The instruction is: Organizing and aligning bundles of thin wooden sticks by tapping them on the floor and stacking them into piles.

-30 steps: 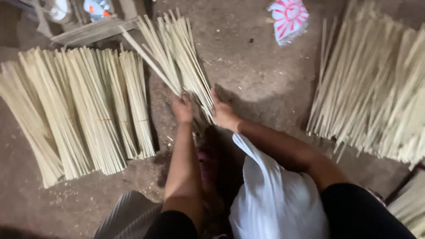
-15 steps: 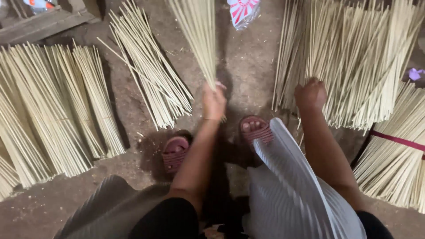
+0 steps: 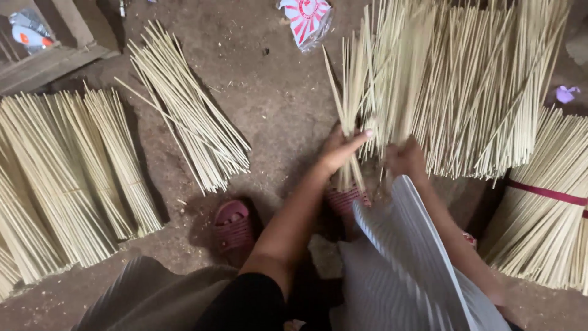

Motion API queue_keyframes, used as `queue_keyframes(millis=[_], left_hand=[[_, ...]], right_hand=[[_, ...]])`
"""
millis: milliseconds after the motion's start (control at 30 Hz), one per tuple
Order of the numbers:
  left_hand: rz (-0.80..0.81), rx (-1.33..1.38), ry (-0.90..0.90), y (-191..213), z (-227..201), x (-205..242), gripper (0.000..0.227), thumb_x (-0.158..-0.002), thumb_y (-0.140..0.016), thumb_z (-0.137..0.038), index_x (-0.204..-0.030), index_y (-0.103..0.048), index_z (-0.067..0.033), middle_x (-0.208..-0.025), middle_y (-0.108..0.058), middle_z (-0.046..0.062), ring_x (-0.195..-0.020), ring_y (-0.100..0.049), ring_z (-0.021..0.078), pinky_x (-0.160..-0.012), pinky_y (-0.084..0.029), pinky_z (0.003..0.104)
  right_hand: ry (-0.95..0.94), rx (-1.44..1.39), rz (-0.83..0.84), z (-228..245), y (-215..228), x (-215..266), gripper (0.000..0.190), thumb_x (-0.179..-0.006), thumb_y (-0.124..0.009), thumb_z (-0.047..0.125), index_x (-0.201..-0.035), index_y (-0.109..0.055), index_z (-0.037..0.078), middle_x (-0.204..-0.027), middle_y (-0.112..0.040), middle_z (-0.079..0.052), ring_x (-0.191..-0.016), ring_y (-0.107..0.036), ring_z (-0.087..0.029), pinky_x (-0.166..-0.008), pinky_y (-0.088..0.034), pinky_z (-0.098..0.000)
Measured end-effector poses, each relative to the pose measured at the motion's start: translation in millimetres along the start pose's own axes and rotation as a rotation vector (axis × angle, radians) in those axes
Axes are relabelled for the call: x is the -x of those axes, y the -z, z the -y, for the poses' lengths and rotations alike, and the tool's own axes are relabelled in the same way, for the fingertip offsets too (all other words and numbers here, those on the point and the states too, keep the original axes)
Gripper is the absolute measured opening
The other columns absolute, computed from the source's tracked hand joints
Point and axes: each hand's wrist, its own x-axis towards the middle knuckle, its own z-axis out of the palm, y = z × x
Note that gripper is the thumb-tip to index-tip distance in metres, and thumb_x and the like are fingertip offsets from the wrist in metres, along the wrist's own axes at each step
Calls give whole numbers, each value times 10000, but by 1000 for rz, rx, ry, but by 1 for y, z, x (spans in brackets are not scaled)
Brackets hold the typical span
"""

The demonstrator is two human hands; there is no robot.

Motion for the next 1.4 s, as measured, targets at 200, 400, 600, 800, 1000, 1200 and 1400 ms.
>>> queue_keyframes(millis=[200, 400, 600, 800, 1000, 1200, 1400], left_hand=[[-50, -193, 85, -29, 49, -65, 702, -733, -761, -166, -1363, -472, -57, -928, -734, 134, -702, -761, 227, -642, -635, 375], [46, 238, 115, -4, 10, -33, 294, -765, -714, -59, -995, -621, 99, -808, -634, 205, -620, -670, 230, -554, -644, 386], [141, 196, 48, -6, 37, -65, 175, -707, -725, -90, -806, -661, 39, -623, -586, 151, -505, -642, 235, -494, -623, 428], [145, 84, 129, 16, -7, -37, 220, -724, -753, -86, -856, -659, 63, -660, -627, 176, -558, -680, 238, -565, -642, 401], [140, -70, 47, 19, -13, -29, 140, -754, -729, -68, -804, -655, 40, -593, -645, 177, -514, -684, 236, -534, -629, 355], [167, -561, 287, 6, -73, 8, 526, -910, -602, -331, -1348, -553, -44, -1011, -702, 79, -1125, -651, 227, -1067, -475, 431], [124, -196, -26, 11, -48, 6, 183, -772, -748, -148, -865, -647, -28, -647, -697, 127, -601, -723, 204, -582, -615, 336]], right_hand=[[714, 65, 392, 39, 10, 75, 682, -954, -586, 413, -1459, -501, -37, -1294, -661, -315, -1210, -609, -533, -1070, -446, -668], [1190, 337, -471, -10, -19, -101, 230, -945, -604, 217, -1078, -779, 153, -1004, -769, -41, -977, -738, -273, -982, -540, -422], [951, 703, -550, 34, -37, -35, 827, -781, -723, 506, -1447, -610, 29, -1699, -354, -196, -1608, -211, -365, -1299, -26, -593], [654, 389, -466, 32, -35, -19, 471, -915, -640, 297, -1382, -684, 254, -1683, -414, -116, -1584, -239, -423, -1146, 30, -803], [461, 401, -424, -68, -32, -108, 408, -1040, -514, 264, -1410, -675, 208, -1632, -510, -41, -1573, -335, -289, -1221, 0, -717], [-70, 202, 137, 50, 166, 56, 318, -1058, -406, 109, -883, -619, -48, -998, -699, -240, -880, -635, -292, -928, -579, -486], [415, -206, 244, 79, 107, 80, 313, -1005, -575, 63, -1171, -801, 201, -1023, -774, -128, -356, -486, -144, -407, -430, -276]])
